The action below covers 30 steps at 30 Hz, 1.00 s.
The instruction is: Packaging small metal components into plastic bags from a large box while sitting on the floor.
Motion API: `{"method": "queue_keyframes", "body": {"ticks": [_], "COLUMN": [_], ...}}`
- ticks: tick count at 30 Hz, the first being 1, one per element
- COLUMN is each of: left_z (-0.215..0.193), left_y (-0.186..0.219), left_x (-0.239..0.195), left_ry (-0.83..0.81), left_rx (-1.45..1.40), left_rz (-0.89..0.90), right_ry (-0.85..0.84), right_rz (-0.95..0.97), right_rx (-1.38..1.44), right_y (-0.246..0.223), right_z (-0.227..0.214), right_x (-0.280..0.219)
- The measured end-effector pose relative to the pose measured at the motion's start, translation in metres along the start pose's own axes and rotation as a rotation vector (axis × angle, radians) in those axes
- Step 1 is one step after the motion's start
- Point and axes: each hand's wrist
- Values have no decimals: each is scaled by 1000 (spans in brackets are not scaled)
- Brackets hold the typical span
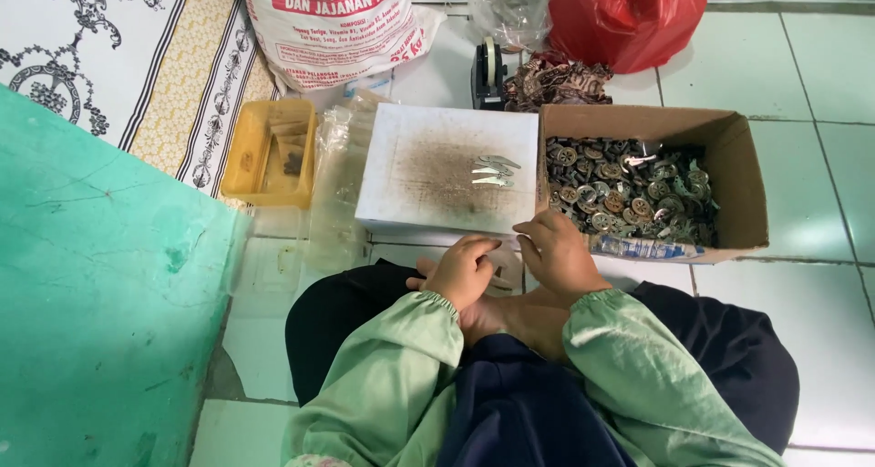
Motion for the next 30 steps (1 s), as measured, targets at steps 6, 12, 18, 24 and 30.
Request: {"method": "queue_keyframes", "body": {"ticks": [6, 12, 18, 24, 30], "left_z": [-3, -26, 6, 6, -4], "left_y": [1, 23, -9, -5, 3], "left_x": [11, 18, 34, 34, 33], "left_ry": [-25, -89, -106, -107, -96], "left_rx": [-88, -109, -69, -104, -101], "left_rz": [-25, -11, 15, 7, 0], "right_ry": [-74, -143, -138, -157, -101], "right_rz": [67, 182, 162, 183, 142], "right_rx": [-136, -417, -308, -236, -291], "right_y": [31, 49, 55, 53, 52], "right_z": [28, 78, 76, 75, 78], "right_x": [36, 44, 46, 44, 43]}}
Point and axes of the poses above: each hand's wrist, its own x-axis towards the middle knuckle, its own z-axis out of the palm, y = z × x, and after that the axes turned 2 degrees about -y, right-handed
